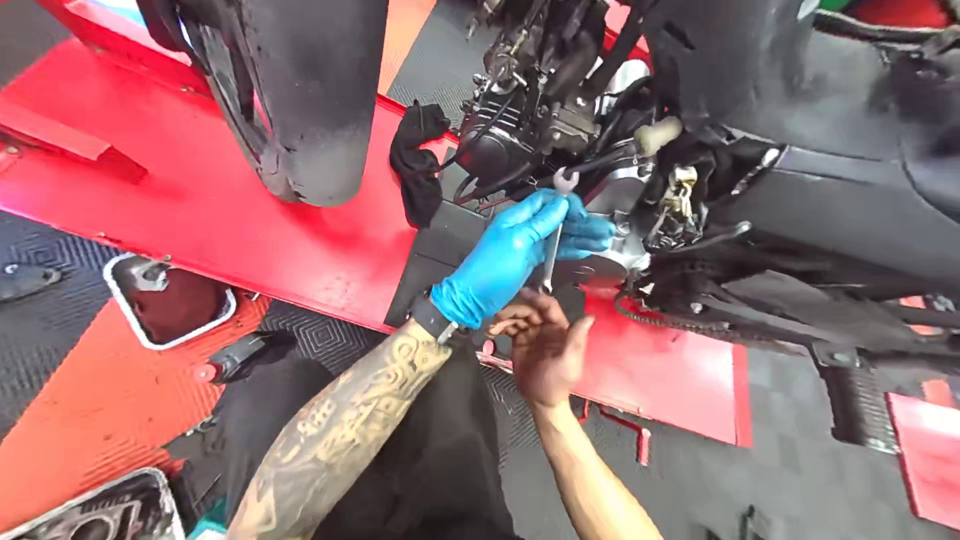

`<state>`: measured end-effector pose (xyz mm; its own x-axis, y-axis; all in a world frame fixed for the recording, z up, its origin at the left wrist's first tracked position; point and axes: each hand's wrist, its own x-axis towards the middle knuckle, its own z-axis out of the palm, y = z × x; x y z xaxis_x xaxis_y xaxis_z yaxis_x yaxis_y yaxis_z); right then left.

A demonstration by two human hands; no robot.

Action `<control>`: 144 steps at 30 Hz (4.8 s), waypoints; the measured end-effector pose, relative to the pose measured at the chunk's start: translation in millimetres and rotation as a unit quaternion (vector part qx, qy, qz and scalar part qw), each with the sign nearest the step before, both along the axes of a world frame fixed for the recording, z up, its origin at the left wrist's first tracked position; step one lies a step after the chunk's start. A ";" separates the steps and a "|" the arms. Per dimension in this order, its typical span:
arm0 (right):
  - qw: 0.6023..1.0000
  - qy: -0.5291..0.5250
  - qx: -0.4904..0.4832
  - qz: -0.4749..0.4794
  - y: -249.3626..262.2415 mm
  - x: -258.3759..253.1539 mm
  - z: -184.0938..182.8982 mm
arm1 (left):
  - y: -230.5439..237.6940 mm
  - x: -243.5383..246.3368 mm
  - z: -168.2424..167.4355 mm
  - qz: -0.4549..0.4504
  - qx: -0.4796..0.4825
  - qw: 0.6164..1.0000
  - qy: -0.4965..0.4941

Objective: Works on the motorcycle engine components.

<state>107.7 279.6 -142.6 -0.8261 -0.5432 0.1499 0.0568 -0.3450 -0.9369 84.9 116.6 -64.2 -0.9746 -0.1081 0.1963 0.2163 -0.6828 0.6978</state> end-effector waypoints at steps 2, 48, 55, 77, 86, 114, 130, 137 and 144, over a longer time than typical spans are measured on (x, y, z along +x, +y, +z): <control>0.997 -0.060 -0.056 0.009 -15.3 2.5 51.3 | -6.4 -14.1 16.5 -0.076 0.019 0.995 0.059; 0.727 0.518 0.311 -0.328 -123.2 -91.8 149.8 | -44.3 -83.3 -26.7 0.395 -0.351 0.840 0.121; 0.689 0.562 0.305 -0.341 -133.5 -117.2 170.1 | -39.4 -101.4 -34.1 0.448 -0.316 0.824 0.144; 0.587 0.670 0.184 -0.415 -121.6 -129.5 95.5 | -37.7 -107.0 -37.8 0.495 -0.347 0.779 0.166; 0.647 0.611 0.286 -0.356 -126.0 -121.7 148.9 | -37.0 -106.0 -36.9 0.508 -0.356 0.769 0.155; 0.631 0.623 0.279 -0.369 -132.9 -121.5 82.8 | -41.7 -107.6 -39.8 0.495 -0.307 0.791 0.185; 0.663 0.602 0.279 -0.346 -132.2 -123.6 83.8 | -40.8 -104.7 -36.6 0.485 -0.291 0.813 0.140; 0.692 0.536 0.338 -0.345 -130.1 -110.0 143.0 | -38.5 -107.5 -37.3 0.503 -0.306 0.794 0.153; 0.702 0.513 0.384 -0.310 -127.7 -114.4 181.8 | -37.0 -105.9 -35.5 0.506 -0.312 0.791 0.147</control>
<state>-6.7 151.8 39.2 -0.6113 -0.3725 0.6982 -0.7218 0.6243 -0.2989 -21.0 79.7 -99.8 -0.3539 -0.5949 0.7217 0.6474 0.4011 0.6481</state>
